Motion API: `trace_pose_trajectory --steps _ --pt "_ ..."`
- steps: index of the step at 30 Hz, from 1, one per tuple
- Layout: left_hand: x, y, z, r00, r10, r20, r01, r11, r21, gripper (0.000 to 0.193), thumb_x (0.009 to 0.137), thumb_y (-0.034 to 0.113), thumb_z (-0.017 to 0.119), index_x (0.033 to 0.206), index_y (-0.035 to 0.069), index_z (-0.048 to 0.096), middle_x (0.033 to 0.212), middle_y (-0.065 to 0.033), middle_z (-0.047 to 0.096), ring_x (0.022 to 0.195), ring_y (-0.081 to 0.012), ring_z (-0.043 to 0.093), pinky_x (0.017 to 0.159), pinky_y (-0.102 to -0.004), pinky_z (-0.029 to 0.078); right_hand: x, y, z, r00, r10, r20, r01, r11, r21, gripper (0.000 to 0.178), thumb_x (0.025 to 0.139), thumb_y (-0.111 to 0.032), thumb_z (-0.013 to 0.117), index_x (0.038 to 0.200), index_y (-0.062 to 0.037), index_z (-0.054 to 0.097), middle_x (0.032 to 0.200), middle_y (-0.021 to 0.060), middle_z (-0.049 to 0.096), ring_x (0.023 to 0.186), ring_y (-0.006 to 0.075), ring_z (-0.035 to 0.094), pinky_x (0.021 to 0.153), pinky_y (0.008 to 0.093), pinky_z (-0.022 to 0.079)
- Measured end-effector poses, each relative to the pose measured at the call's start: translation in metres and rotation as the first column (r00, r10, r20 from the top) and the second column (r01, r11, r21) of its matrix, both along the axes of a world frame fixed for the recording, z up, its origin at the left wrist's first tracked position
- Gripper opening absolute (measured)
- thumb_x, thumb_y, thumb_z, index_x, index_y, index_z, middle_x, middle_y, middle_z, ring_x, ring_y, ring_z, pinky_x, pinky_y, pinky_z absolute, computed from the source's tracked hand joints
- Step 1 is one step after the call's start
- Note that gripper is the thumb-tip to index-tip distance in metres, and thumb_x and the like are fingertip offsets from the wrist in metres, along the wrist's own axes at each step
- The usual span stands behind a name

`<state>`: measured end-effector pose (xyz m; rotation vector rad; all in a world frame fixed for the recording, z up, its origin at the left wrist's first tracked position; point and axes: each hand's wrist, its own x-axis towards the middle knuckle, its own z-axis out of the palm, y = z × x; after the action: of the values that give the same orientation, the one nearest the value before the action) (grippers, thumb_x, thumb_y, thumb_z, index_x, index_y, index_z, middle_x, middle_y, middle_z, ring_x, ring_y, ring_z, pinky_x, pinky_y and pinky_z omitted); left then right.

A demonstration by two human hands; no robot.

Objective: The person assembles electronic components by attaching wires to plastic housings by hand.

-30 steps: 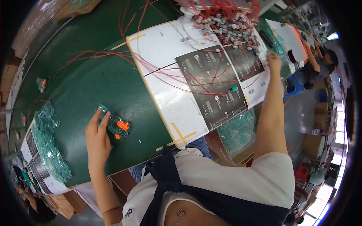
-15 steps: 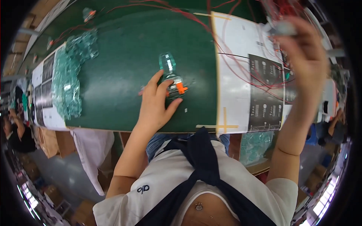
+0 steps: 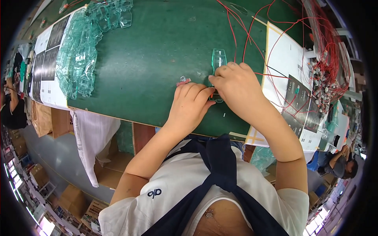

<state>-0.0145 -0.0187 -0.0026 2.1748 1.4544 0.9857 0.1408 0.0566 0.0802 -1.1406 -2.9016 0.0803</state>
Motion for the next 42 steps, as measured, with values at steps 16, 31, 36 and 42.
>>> trace_pose_trajectory --steps 16,31,36,42 --pt "-0.002 0.031 0.005 0.929 -0.064 -0.365 0.184 0.934 0.305 0.039 0.075 0.026 0.072 0.112 0.014 0.064 0.133 0.0003 0.057 0.111 -0.0190 0.057 0.093 -0.0339 0.044 0.024 -0.082 -0.040 0.900 -0.386 -0.202 0.380 0.922 -0.068 0.009 0.082 -0.018 0.067 0.078 -0.0106 0.062 0.071 0.0028 0.060 0.069 0.0247 0.060 0.064 0.0363 0.044" --pt "-0.002 0.030 -0.004 0.945 -0.012 -0.327 0.120 0.942 0.314 0.036 0.077 0.026 0.073 0.111 0.016 0.066 0.132 -0.0005 0.058 0.117 -0.0205 0.057 0.096 -0.0346 0.046 0.021 -0.044 -0.038 0.934 -0.195 -0.299 0.258 0.948 0.187 0.009 0.081 -0.017 0.071 0.081 -0.0108 0.063 0.075 0.0006 0.063 0.065 0.0183 0.057 0.063 0.0279 0.043" --pt "-0.002 0.028 0.001 0.940 -0.022 -0.341 0.133 0.943 0.305 0.035 0.077 0.026 0.073 0.109 0.015 0.066 0.132 -0.0004 0.058 0.117 -0.0199 0.057 0.096 -0.0345 0.046 0.037 -0.069 -0.065 0.823 -0.223 -0.522 0.287 0.957 0.043 0.012 0.076 -0.013 0.074 0.085 -0.0111 0.065 0.073 0.0007 0.061 0.068 0.0179 0.054 0.070 0.0298 0.042" --pt "-0.001 0.031 0.003 0.944 -0.043 -0.326 0.139 0.951 0.277 0.036 0.075 0.026 0.073 0.109 0.015 0.066 0.128 -0.0004 0.059 0.115 -0.0200 0.057 0.094 -0.0347 0.046 0.038 -0.050 -0.037 0.588 -0.724 -0.360 0.410 0.651 -0.640 0.016 0.075 -0.009 0.075 0.089 -0.0086 0.068 0.072 0.0004 0.060 0.070 0.0164 0.054 0.073 0.0286 0.039"
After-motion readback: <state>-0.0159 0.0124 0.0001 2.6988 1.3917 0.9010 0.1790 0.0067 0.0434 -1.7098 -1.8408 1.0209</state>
